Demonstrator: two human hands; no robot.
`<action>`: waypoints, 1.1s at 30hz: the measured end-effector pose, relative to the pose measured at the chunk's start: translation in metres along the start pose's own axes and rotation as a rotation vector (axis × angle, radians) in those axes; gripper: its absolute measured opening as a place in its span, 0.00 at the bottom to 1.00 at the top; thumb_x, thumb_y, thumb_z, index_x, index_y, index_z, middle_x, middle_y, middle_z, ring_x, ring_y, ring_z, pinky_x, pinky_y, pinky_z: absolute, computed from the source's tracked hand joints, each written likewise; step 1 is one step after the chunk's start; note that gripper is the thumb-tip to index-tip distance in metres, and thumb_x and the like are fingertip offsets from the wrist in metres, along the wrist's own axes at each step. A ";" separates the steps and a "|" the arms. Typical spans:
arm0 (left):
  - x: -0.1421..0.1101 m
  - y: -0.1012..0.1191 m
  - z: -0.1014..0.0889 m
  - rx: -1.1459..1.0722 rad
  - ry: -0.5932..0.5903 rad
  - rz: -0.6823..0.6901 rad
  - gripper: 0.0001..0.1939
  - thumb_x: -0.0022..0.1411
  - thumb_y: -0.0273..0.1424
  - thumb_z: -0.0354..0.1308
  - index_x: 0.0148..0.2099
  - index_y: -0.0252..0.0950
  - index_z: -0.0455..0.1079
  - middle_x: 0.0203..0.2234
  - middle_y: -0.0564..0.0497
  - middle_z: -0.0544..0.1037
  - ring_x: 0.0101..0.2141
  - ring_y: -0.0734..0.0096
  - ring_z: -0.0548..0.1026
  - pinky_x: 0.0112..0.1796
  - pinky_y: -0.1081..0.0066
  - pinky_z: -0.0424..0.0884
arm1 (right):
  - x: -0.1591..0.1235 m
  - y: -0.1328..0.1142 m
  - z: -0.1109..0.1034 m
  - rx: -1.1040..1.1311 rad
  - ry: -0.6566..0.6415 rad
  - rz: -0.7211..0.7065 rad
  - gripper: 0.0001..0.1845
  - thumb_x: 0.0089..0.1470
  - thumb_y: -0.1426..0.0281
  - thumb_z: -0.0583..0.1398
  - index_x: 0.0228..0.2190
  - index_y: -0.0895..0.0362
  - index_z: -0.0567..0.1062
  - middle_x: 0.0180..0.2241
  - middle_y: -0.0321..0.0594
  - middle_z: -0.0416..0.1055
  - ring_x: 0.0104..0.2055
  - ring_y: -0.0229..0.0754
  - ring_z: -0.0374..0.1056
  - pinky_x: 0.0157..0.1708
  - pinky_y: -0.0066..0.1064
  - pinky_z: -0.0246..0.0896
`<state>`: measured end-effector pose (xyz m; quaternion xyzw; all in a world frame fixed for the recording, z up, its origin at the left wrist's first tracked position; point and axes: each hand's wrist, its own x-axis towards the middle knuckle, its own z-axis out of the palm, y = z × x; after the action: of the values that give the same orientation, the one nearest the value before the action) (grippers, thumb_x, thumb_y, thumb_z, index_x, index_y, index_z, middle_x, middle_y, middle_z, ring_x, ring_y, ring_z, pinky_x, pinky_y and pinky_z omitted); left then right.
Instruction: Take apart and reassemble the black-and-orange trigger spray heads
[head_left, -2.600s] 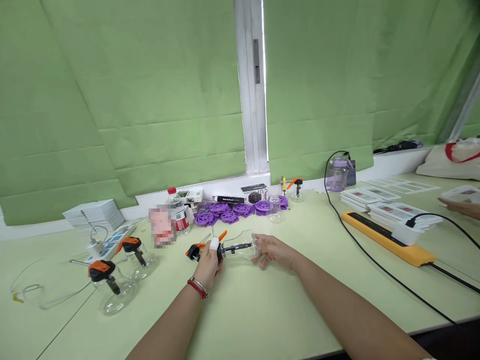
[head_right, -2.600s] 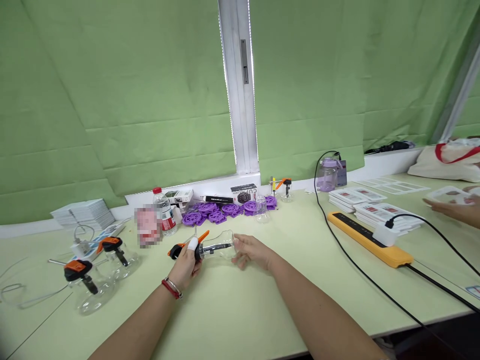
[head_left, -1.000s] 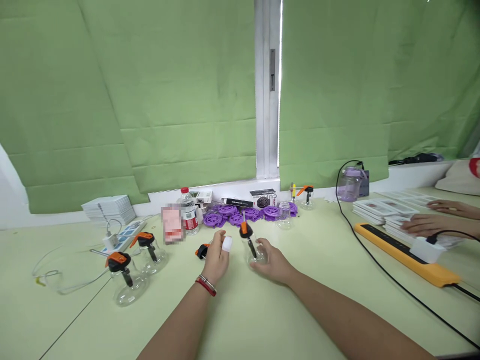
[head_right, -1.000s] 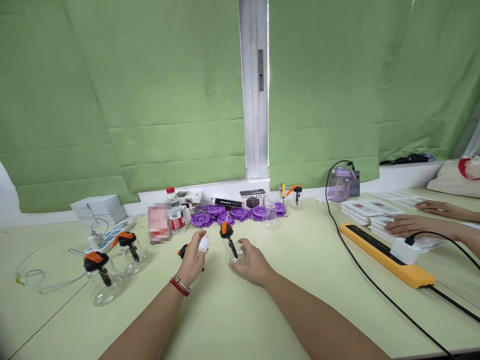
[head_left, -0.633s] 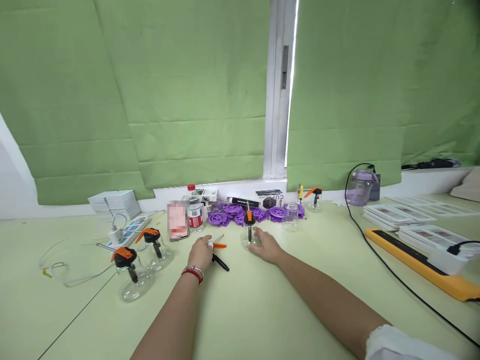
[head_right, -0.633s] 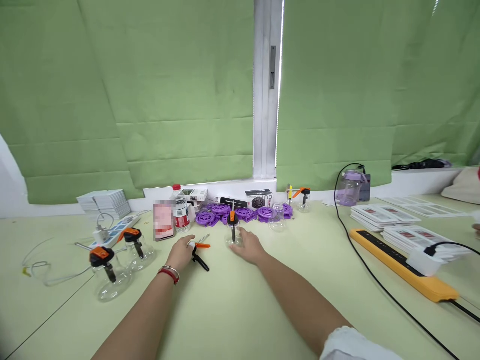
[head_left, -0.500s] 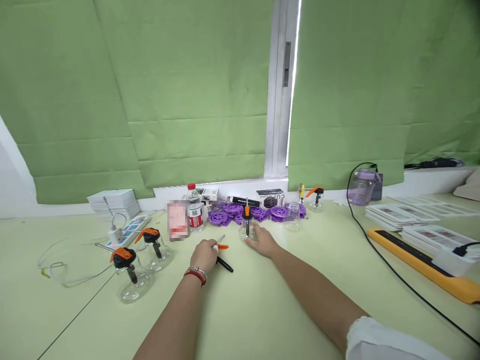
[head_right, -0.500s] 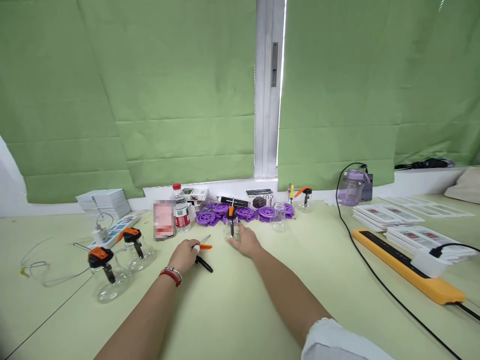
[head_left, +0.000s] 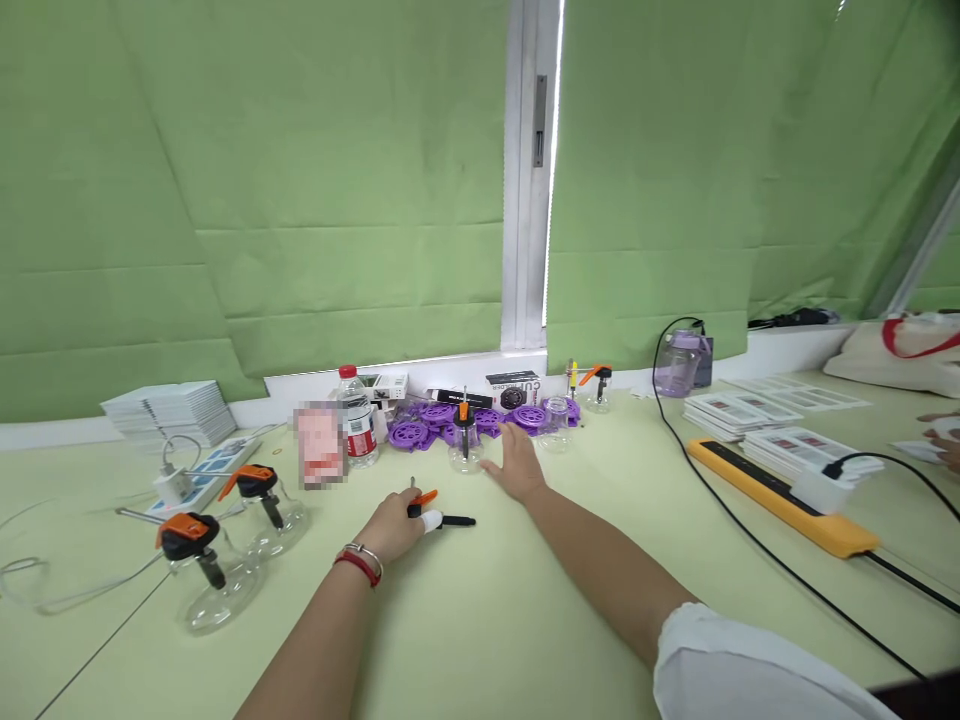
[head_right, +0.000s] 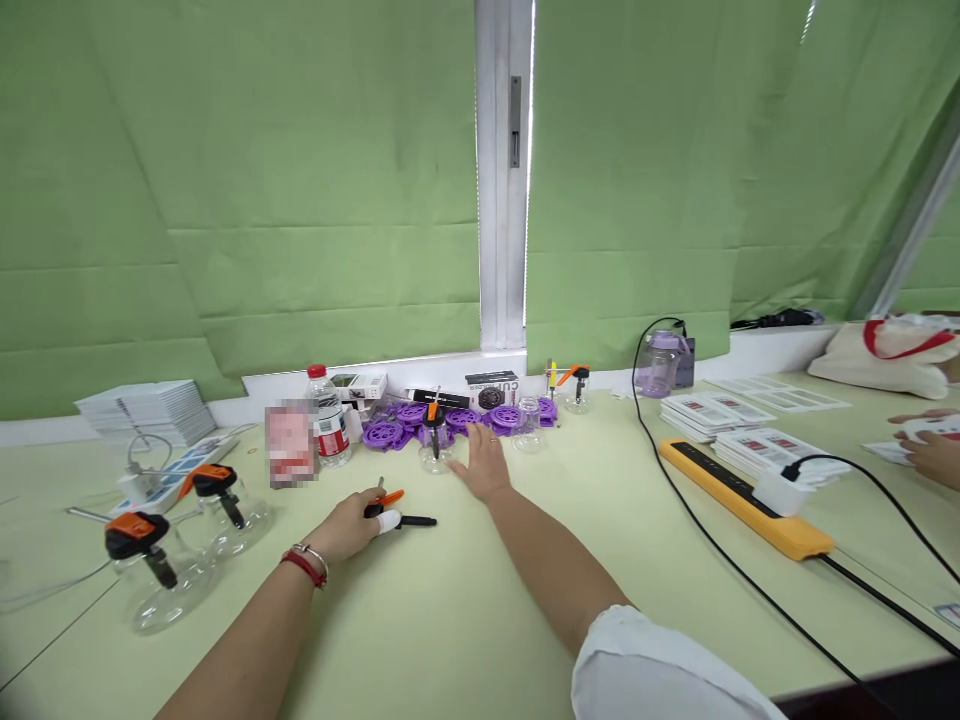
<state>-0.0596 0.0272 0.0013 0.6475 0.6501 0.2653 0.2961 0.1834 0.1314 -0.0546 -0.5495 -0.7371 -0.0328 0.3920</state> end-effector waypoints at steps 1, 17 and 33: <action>-0.002 0.001 -0.001 -0.067 -0.032 -0.040 0.39 0.40 0.45 0.64 0.54 0.34 0.66 0.38 0.40 0.73 0.28 0.59 0.73 0.27 0.67 0.67 | -0.001 0.009 -0.005 -0.036 0.083 0.018 0.41 0.48 0.51 0.56 0.56 0.62 0.54 0.58 0.56 0.50 0.62 0.55 0.42 0.58 0.47 0.38; 0.002 -0.008 -0.009 -0.387 -0.445 0.001 0.33 0.43 0.36 0.65 0.55 0.40 0.67 0.32 0.50 0.73 0.20 0.76 0.66 0.22 0.72 0.69 | 0.014 0.090 -0.044 -0.108 -0.003 0.680 0.42 0.38 0.50 0.60 0.51 0.60 0.59 0.48 0.56 0.67 0.52 0.59 0.61 0.50 0.46 0.50; 0.013 -0.014 0.000 -0.963 -0.177 0.039 0.20 0.46 0.27 0.63 0.44 0.35 0.67 0.31 0.50 0.73 0.30 0.72 0.73 0.28 0.73 0.70 | -0.046 0.026 -0.066 0.879 -0.150 0.297 0.41 0.30 0.63 0.69 0.49 0.49 0.61 0.43 0.40 0.64 0.47 0.45 0.62 0.44 0.38 0.61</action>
<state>-0.0687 0.0401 -0.0092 0.4694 0.4135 0.4852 0.6110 0.2454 0.0740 -0.0474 -0.4316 -0.6209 0.3787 0.5337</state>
